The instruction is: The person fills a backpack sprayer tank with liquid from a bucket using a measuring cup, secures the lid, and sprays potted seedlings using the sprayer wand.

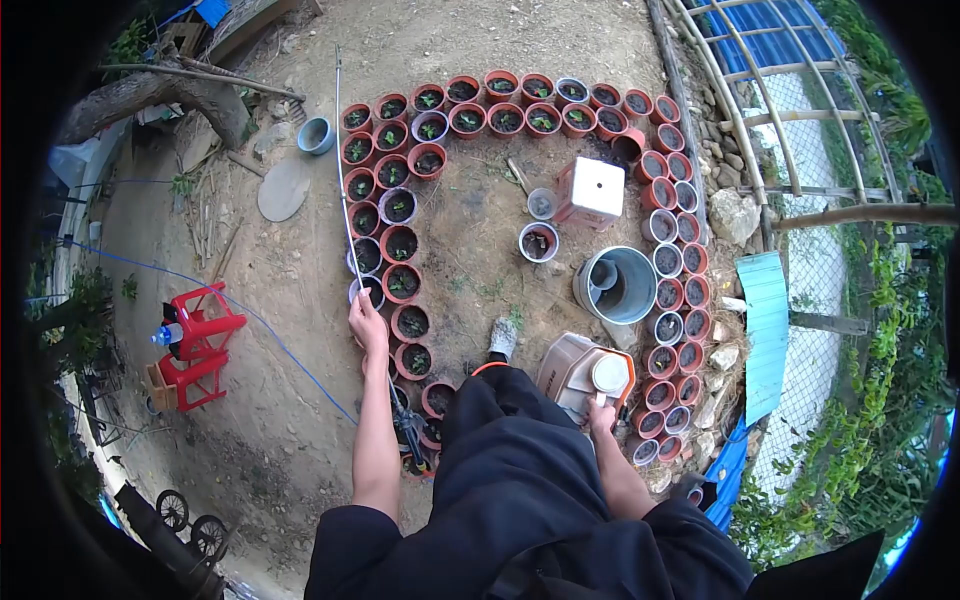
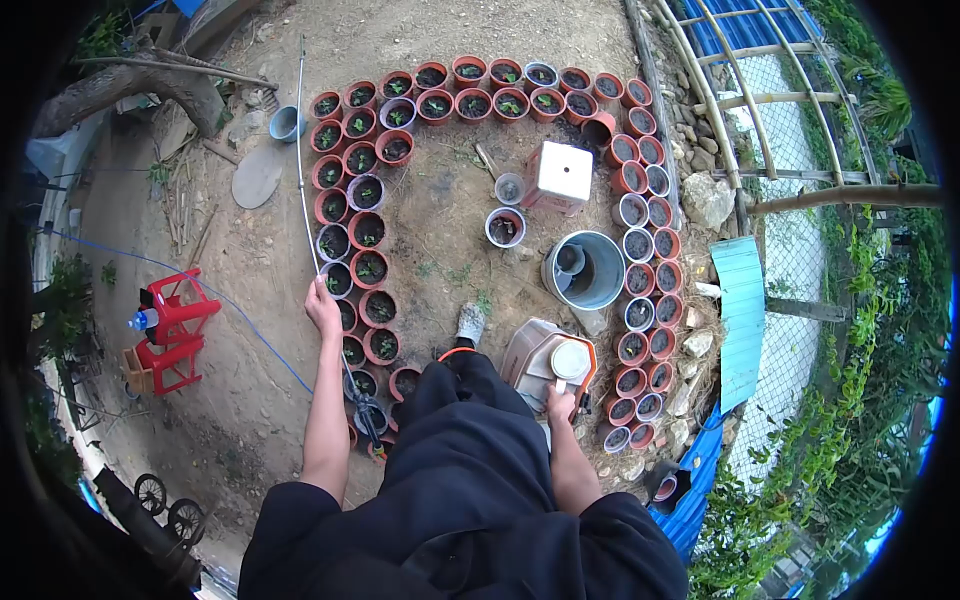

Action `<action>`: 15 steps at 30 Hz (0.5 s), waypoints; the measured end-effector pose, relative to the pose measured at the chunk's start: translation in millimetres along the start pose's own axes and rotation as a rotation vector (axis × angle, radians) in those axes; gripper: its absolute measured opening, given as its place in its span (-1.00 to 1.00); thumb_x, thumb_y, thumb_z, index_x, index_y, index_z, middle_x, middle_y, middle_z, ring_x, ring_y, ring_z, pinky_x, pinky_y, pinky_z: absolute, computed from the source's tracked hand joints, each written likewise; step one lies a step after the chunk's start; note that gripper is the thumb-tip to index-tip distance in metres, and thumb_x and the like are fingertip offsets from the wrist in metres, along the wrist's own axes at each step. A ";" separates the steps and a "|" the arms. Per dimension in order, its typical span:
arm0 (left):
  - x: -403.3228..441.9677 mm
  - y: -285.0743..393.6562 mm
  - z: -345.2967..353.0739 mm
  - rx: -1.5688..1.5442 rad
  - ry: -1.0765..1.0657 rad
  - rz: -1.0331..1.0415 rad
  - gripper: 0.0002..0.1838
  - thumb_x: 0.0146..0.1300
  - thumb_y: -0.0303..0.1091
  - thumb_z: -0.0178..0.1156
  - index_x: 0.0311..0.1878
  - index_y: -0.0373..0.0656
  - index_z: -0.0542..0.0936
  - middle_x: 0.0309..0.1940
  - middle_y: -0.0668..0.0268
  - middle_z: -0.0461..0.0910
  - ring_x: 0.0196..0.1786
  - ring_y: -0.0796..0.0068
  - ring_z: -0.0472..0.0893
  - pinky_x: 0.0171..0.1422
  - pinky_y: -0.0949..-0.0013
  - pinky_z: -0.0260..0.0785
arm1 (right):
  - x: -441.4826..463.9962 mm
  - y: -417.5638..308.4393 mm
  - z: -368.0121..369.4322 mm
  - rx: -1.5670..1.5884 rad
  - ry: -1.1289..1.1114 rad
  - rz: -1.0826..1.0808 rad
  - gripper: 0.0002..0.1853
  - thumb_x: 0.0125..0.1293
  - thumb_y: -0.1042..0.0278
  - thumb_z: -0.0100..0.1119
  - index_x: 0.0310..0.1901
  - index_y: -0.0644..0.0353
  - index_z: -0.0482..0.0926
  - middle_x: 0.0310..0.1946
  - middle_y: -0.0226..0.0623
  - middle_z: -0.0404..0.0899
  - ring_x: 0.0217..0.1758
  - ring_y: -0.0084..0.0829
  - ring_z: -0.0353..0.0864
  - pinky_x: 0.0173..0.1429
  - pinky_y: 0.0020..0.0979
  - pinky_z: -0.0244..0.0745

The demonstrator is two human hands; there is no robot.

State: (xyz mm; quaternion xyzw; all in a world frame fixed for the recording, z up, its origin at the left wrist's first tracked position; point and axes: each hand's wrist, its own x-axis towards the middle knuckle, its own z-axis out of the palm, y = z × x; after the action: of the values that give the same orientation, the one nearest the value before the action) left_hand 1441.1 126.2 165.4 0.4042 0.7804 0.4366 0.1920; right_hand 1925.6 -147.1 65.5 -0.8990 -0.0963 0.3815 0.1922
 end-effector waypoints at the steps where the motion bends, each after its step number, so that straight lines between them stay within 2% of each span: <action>1: 1.5 1.5 5.8 -0.001 -0.012 0.009 -0.51 0.53 -0.07 -0.07 -0.01 -0.37 0.63 -0.13 0.05 0.69 -0.01 0.22 0.64 0.14 0.24 0.40 | -2.0 -8.8 2.4 0.009 -0.038 0.042 -0.66 0.14 0.21 0.40 -0.29 0.38 0.61 -0.60 -0.31 0.56 -0.66 -0.47 0.52 -0.57 -0.36 0.48; 5: -0.8 15.5 29.2 -0.033 -0.246 0.041 -0.54 0.55 -0.12 -0.08 -0.01 -0.38 0.62 -0.15 0.10 0.68 -0.06 0.30 0.62 0.11 0.26 0.39 | -10.4 -11.8 7.1 0.045 -0.068 0.099 -0.62 0.12 0.18 0.43 -0.27 0.40 0.61 -0.58 -0.30 0.58 -0.65 -0.49 0.54 -0.58 -0.39 0.50; 6: -1.7 21.6 38.3 -0.046 -0.294 0.031 -0.54 0.54 -0.11 -0.07 -0.02 -0.38 0.62 -0.15 0.10 0.69 -0.06 0.31 0.62 0.10 0.27 0.39 | -14.4 -10.7 8.6 0.091 -0.045 0.083 -0.69 0.14 0.24 0.42 -0.41 0.37 0.59 -0.61 -0.29 0.56 -0.68 -0.50 0.50 -0.60 -0.41 0.45; 7: -2.0 28.1 47.8 -0.060 -0.338 0.022 -0.53 0.54 -0.10 -0.06 -0.02 -0.38 0.62 -0.16 0.10 0.69 -0.06 0.31 0.62 0.10 0.27 0.39 | -17.5 -11.0 11.0 0.106 -0.032 0.091 -0.69 0.14 0.24 0.42 -0.41 0.37 0.59 -0.61 -0.29 0.56 -0.68 -0.50 0.50 -0.60 -0.41 0.45; 8: -3.6 41.4 57.0 -0.031 -0.354 0.053 -0.57 0.52 -0.12 -0.01 -0.04 -0.35 0.63 -0.20 0.10 0.69 -0.15 0.32 0.63 -0.02 0.31 0.43 | -19.5 -10.5 13.2 0.119 -0.032 0.090 -0.69 0.14 0.25 0.42 -0.41 0.37 0.59 -0.61 -0.29 0.56 -0.68 -0.50 0.51 -0.60 -0.41 0.45; 9: -4.5 50.5 70.4 -0.074 -0.375 0.081 -0.57 0.51 -0.12 0.01 -0.04 -0.35 0.63 -0.24 0.11 0.69 -0.17 0.34 0.63 -0.04 0.32 0.42 | -25.7 -11.9 12.6 0.129 -0.030 0.092 -0.70 0.13 0.26 0.42 -0.40 0.36 0.59 -0.61 -0.29 0.56 -0.67 -0.50 0.51 -0.60 -0.41 0.45; 10: -5.6 59.3 82.2 -0.102 -0.426 0.106 -0.58 0.52 -0.13 0.01 -0.03 -0.36 0.63 -0.23 0.13 0.69 -0.17 0.39 0.63 -0.02 0.35 0.42 | -29.9 -13.7 10.4 0.086 -0.051 0.113 -0.61 0.12 0.17 0.43 -0.27 0.39 0.61 -0.58 -0.28 0.59 -0.63 -0.49 0.58 -0.55 -0.39 0.51; 15: -10.6 108.4 156.2 -0.236 -0.598 0.156 -0.61 0.51 -0.17 0.04 -0.02 -0.37 0.63 -0.26 0.24 0.68 -0.23 0.56 0.58 -0.09 0.45 0.40 | -37.4 -6.4 19.6 0.115 -0.025 0.121 -0.58 0.13 0.09 0.41 -0.26 0.37 0.63 -0.58 -0.26 0.61 -0.61 -0.46 0.61 -0.53 -0.38 0.50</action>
State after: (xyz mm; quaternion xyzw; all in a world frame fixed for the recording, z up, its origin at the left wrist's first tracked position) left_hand 1599.6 231.6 170.4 0.5479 0.6002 0.3995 0.4243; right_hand 1885.5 -147.9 79.9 -0.8857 -0.0222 0.4087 0.2190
